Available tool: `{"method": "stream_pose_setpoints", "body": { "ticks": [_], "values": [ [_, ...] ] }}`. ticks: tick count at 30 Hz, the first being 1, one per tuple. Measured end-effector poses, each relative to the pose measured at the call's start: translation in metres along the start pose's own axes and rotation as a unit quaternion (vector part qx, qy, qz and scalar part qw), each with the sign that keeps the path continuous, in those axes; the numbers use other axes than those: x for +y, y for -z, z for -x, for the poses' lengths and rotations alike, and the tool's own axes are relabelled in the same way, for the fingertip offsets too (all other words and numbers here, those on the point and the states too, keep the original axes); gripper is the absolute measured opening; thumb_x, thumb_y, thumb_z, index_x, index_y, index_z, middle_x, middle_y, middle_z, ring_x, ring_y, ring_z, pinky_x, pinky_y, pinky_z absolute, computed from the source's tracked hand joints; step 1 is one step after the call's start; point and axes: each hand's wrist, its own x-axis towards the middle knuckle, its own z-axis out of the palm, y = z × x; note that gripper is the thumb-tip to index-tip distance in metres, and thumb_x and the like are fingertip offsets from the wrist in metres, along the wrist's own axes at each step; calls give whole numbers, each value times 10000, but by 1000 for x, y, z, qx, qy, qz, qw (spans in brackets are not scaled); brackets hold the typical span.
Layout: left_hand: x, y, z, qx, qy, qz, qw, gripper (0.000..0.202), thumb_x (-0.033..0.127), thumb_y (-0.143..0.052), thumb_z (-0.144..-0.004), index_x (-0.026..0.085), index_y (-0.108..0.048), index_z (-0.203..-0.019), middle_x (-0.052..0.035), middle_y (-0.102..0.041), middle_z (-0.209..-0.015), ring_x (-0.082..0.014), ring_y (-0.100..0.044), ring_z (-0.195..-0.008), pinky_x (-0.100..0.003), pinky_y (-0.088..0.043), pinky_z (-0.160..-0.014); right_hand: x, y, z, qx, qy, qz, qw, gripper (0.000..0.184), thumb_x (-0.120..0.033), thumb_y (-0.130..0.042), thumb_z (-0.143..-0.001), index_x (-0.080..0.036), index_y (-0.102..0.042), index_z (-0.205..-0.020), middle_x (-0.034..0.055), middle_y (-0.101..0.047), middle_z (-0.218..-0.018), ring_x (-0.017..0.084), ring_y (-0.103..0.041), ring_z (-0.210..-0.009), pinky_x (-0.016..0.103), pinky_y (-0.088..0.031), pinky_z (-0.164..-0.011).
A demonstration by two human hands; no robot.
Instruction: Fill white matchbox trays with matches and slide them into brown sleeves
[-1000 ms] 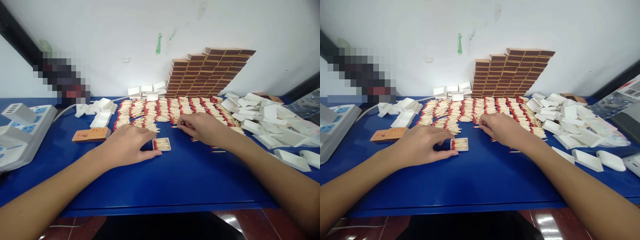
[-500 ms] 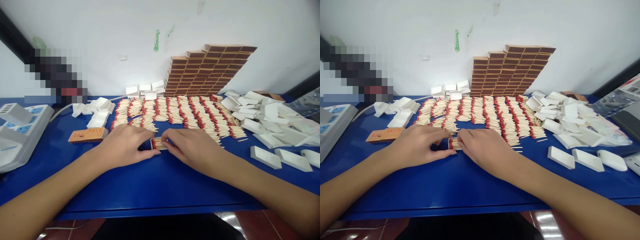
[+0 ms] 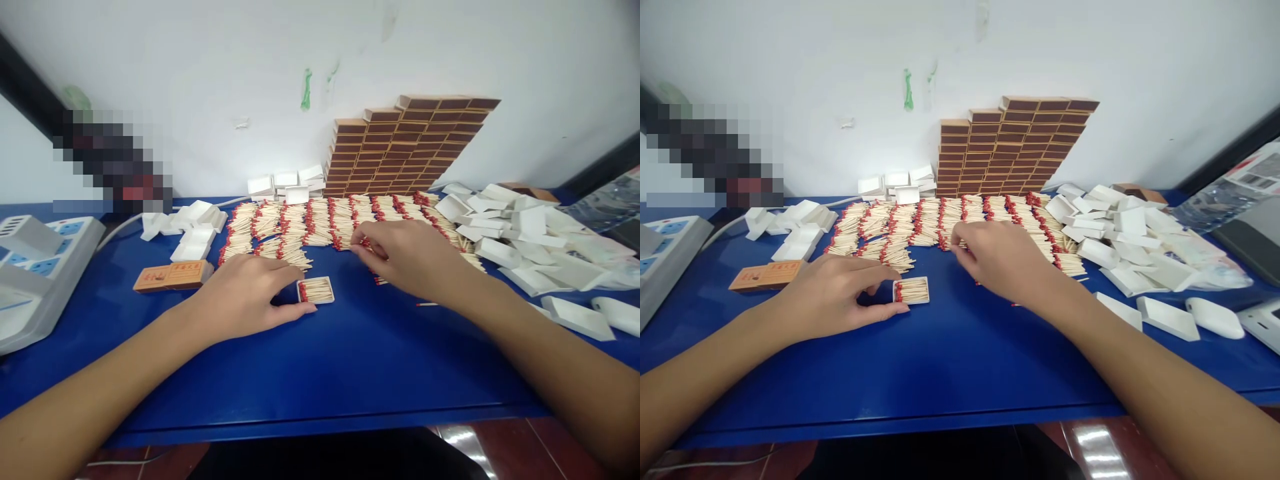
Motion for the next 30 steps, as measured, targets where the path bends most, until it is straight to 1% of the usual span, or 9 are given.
{"method": "stream_pose_setpoints", "body": {
  "ticks": [1,3,7,12,17,21,23,27,30],
  "values": [
    [0,0,0,-2,0,1,1000,341,546,-681,-952,210,-732,-980,16,-733,-760,-150,-653,-617,-276,-370,-562,6,-1,-2,-9,-6,15,1000,138,-238,-569,-972,-204,-689,-913,31,-707,-749,188,-595,-663,299,-306,-607],
    [0,0,0,-6,1,4,1000,349,550,-671,-959,208,-730,-995,13,-735,-771,-149,-656,-624,-276,-380,-576,15,-4,-5,-39,-11,13,999,126,-229,-585,-959,-205,-693,-898,36,-725,-788,187,-604,-686,298,-320,-616],
    [-1,2,0,-13,5,5,1000,368,564,-661,-960,202,-720,-941,8,-721,-751,-156,-652,-629,-279,-384,-582,14,-9,-7,-81,-15,0,997,141,-227,-569,-967,-204,-696,-909,42,-745,-846,192,-629,-735,302,-331,-627],
    [-2,1,0,-20,13,-1,1000,363,568,-669,-950,208,-713,-936,9,-715,-747,-165,-659,-640,-284,-379,-573,11,-12,-6,-87,-20,0,996,124,-209,-551,-956,-204,-659,-896,37,-726,-820,190,-614,-721,298,-321,-617],
    [-2,-1,0,-7,4,4,1000,345,564,-672,-952,223,-726,-955,24,-723,-752,-164,-672,-653,-294,-374,-570,13,-5,-5,-76,-17,-6,997,83,-216,-566,-941,-210,-629,-887,29,-714,-817,171,-590,-689,288,-322,-617],
    [-3,-1,1,-10,4,2,1000,353,570,-665,-954,223,-727,-968,24,-719,-750,-168,-666,-646,-295,-367,-563,10,1,-3,-130,4,-14,991,83,-200,-588,-917,-212,-634,-849,20,-715,-810,172,-596,-701,288,-332,-622],
    [-3,0,1,-16,5,2,1000,352,568,-664,-954,222,-723,-963,22,-719,-749,-165,-655,-630,-290,-357,-554,9,3,-2,-142,7,-15,990,86,-192,-587,-915,-213,-633,-847,18,-714,-809,174,-600,-709,288,-336,-625],
    [-3,0,1,-12,6,-1,1000,345,561,-669,-953,220,-717,-944,19,-716,-740,-164,-641,-620,-282,-343,-553,10,1,-2,-124,5,-17,992,70,-255,-589,-954,-220,-645,-928,21,-710,-809,188,-611,-733,293,-332,-622],
    [-2,0,0,-14,5,3,1000,364,569,-658,-958,211,-707,-909,14,-716,-739,-156,-628,-605,-279,-336,-551,13,-3,-3,-122,7,-31,992,114,-285,-564,-991,-225,-654,-956,18,-709,-796,186,-609,-720,298,-334,-625]
  ]
}}
